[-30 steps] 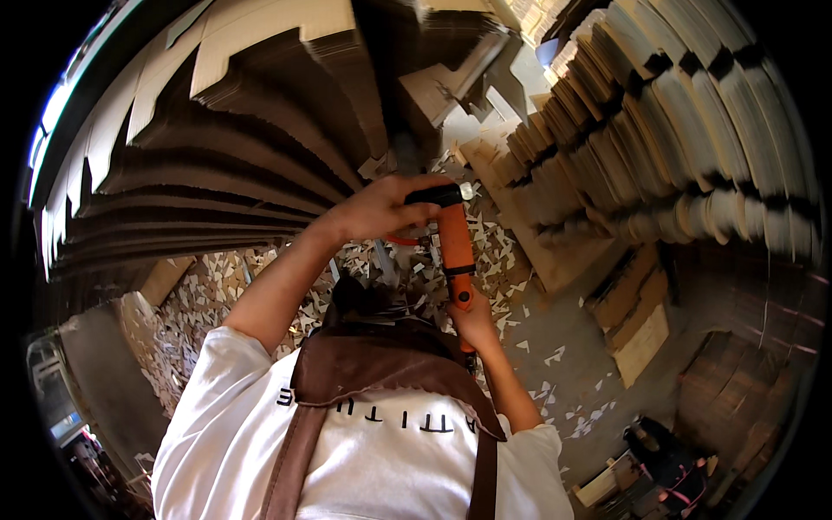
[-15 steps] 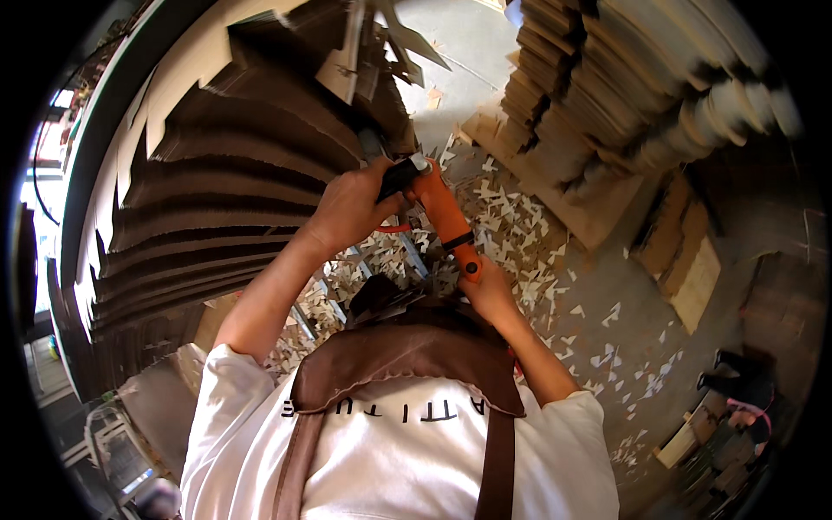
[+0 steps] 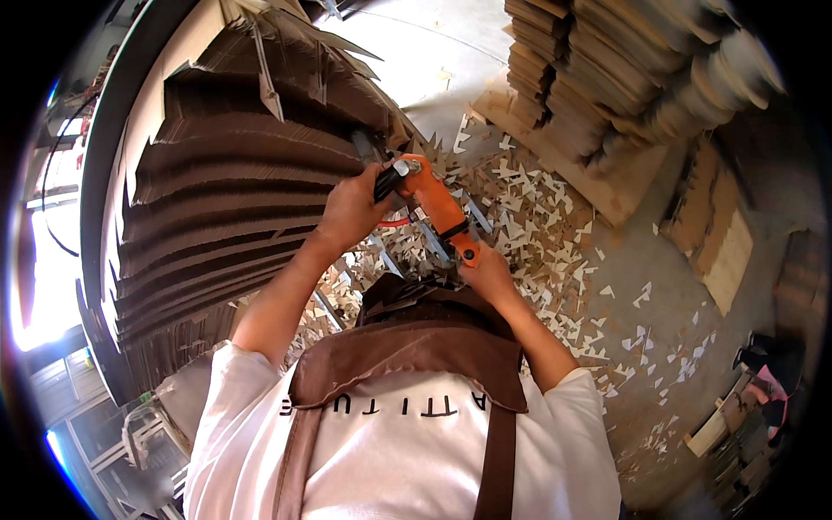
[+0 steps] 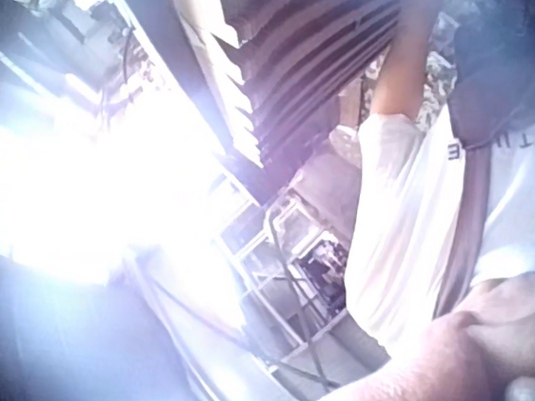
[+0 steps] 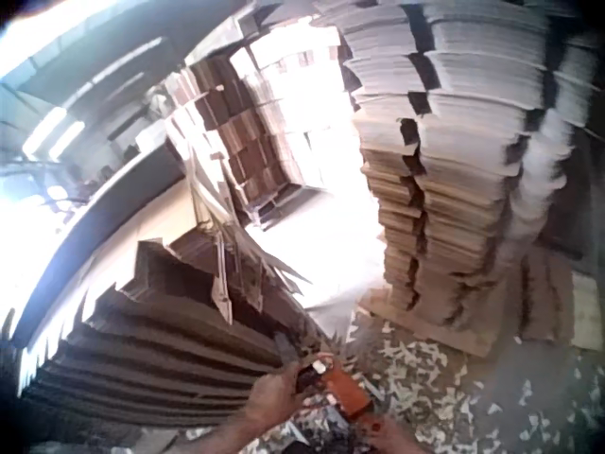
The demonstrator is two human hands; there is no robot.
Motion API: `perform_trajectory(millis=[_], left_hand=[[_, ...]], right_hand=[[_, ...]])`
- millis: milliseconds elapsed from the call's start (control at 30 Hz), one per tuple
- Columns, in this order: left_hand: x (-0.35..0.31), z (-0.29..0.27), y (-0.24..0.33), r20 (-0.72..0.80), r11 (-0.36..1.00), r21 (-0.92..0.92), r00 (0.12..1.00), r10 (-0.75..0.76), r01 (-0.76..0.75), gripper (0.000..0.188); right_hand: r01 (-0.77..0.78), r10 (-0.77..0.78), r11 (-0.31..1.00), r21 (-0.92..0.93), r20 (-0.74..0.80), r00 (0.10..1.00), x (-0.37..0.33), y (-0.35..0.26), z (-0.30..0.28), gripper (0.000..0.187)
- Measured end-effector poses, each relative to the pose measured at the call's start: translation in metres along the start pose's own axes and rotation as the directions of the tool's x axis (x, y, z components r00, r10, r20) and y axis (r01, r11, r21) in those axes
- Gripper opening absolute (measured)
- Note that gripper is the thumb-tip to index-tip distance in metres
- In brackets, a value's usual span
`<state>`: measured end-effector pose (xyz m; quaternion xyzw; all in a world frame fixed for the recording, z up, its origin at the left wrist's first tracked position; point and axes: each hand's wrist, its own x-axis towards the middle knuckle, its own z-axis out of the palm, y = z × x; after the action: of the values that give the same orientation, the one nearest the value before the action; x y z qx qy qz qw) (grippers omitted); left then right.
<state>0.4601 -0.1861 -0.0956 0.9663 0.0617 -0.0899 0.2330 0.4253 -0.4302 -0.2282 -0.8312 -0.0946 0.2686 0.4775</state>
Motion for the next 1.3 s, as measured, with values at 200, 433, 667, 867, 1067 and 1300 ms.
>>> perform_trajectory(millis=[200,433,667,867,1067,1300], left_hand=[[0.000,-0.024,0.018,-0.063,0.993,-0.113,0.997,0.032,-0.039,0.026],[0.028,0.010,0.003,-0.057,0.992,-0.122,0.998,-0.031,0.024,0.029],[0.027,0.023,0.002,-0.023,0.984,-0.163,0.997,-0.075,0.071,0.036],[0.031,0.038,-0.009,0.008,0.973,-0.218,0.997,-0.074,0.074,0.037],[0.049,0.053,-0.028,0.024,0.968,-0.230,0.995,-0.099,0.102,0.037],[0.045,0.027,-0.018,0.037,0.967,-0.228,0.993,-0.108,0.114,0.035]], right_hand=[[-0.049,0.050,0.999,-0.008,0.073,0.996,0.000,-0.026,-0.033,0.023],[-0.082,0.098,0.992,-0.096,0.165,0.981,0.031,-0.004,-0.048,0.019],[-0.046,0.062,0.995,-0.085,0.197,0.978,0.023,-0.013,-0.061,0.014],[-0.130,0.147,0.988,-0.079,0.280,0.949,0.042,0.013,-0.057,0.012],[-0.152,0.165,0.986,-0.067,0.291,0.943,0.054,0.017,-0.044,0.014],[-0.117,0.144,0.986,-0.121,0.242,0.960,0.047,0.021,-0.036,0.014]])
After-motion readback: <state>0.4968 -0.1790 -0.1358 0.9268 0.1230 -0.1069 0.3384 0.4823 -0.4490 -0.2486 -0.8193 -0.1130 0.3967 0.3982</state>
